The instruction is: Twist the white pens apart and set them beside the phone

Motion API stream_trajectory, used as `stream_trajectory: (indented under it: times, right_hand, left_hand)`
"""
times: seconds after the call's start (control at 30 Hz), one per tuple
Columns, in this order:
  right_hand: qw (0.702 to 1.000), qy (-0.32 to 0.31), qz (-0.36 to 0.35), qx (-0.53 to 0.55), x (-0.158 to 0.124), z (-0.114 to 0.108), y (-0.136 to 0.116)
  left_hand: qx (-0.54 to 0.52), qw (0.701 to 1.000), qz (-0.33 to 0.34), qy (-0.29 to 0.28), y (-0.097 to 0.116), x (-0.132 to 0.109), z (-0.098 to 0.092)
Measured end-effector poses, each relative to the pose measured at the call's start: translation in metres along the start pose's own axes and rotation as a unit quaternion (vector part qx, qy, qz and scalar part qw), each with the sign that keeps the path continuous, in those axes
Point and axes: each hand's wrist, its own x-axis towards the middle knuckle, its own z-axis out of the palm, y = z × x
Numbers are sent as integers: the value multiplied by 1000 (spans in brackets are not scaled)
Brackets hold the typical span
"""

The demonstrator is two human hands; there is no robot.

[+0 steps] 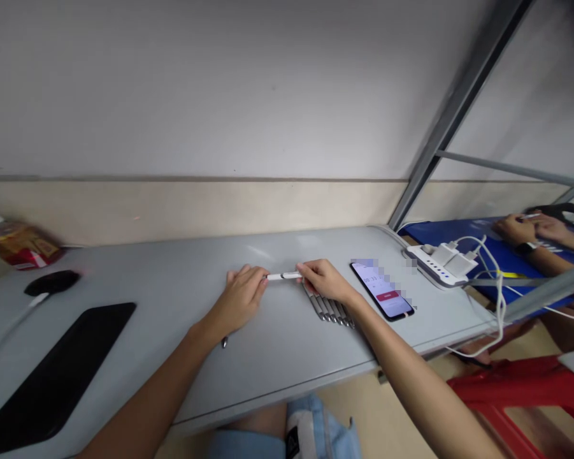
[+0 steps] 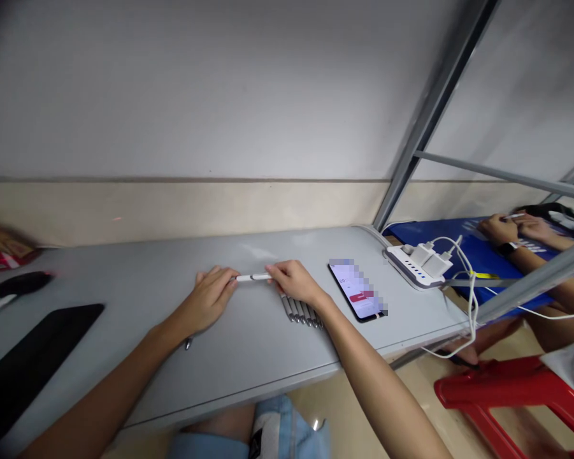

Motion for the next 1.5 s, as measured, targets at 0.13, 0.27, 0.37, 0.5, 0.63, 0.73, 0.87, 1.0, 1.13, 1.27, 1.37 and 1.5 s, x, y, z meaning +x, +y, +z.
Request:
stream_trajectory:
  times: [0.13, 0.27, 0.37, 0.5, 0.63, 0.73, 0.87, 1.0, 1.13, 1.27, 1.37, 1.5]
  right_hand:
    - [999, 28, -36, 24, -1, 0, -2]
    - [1000, 2, -13, -13, -1, 0, -2]
    - [999, 12, -27, -23, -1, 0, -2]
    - [998, 10, -64, -24, -1, 1, -3]
    - [998, 0, -29, -61, -2, 3, -2]
    - [997, 9, -32, -67, -2, 5, -3]
    - [1000, -22, 0, -3, -2, 6, -6]
    - [968, -102, 107, 201, -2, 9, -5]
    - [926, -109, 163, 323, 0, 10, -3]
    - [915, -8, 134, 381, 4, 11, -6]
    - [872, 61, 106, 475, 8, 11, -7]
    - [804, 77, 95, 582, 9, 6, -4]
  left_hand:
    - [5, 1000, -4, -8, 2, 0, -2]
    - [-1, 1000, 0, -10, 3, 0, -2]
    - [-1, 1000, 0, -11, 2, 0, -2]
    - [3, 1000, 2, -11, 0, 0, -2]
    - [3, 1000, 10, -11, -3, 0, 0]
    - [5, 1000, 17, -11, -5, 0, 0]
    - [44, 999, 30, 3, -3, 0, -4]
    - [153, 986, 51, 41, 5, -1, -12]
    - [194, 978, 56, 57, 9, -1, -14]
    - [132, 989, 35, 64, 10, -1, -13]
    - [68, 996, 20, 57, 9, -1, -13]
    - [80, 994, -26, 67, 5, 0, -12]
